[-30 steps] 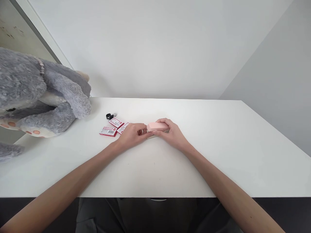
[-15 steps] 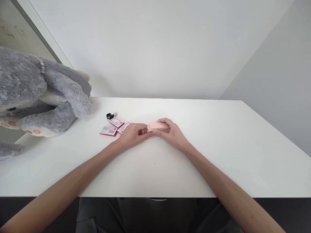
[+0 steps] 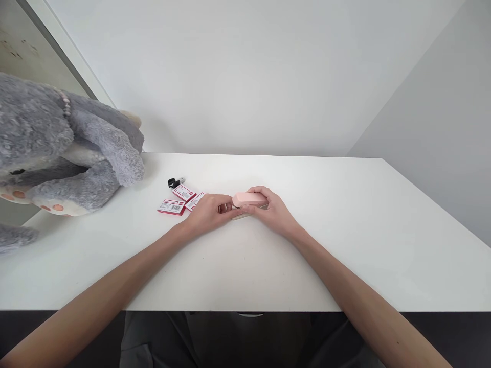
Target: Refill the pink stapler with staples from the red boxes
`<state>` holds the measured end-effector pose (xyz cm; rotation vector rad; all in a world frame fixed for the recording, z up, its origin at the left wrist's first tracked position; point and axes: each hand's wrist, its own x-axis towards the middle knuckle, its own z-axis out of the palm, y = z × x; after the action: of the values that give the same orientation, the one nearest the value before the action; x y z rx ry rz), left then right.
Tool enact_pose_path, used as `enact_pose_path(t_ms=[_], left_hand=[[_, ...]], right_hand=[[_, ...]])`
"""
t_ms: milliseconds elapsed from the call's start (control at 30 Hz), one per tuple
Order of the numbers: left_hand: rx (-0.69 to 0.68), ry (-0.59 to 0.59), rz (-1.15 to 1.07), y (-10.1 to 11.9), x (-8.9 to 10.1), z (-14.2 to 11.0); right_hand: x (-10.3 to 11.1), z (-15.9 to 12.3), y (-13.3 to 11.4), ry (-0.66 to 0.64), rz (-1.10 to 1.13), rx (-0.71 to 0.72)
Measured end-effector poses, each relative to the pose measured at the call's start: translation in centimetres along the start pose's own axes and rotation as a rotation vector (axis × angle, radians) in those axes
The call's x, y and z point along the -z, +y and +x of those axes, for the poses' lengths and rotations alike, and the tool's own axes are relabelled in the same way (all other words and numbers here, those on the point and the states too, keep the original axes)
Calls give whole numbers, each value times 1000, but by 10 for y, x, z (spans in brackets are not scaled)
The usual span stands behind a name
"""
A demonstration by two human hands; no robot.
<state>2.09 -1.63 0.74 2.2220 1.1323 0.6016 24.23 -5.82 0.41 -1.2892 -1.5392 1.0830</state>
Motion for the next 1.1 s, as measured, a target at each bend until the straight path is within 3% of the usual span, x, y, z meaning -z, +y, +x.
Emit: enact_pose_path(t_ms=[1100], left_hand=[[11, -14, 29, 3, 0, -1]], right_hand=[[2, 0, -3, 11, 69, -31]])
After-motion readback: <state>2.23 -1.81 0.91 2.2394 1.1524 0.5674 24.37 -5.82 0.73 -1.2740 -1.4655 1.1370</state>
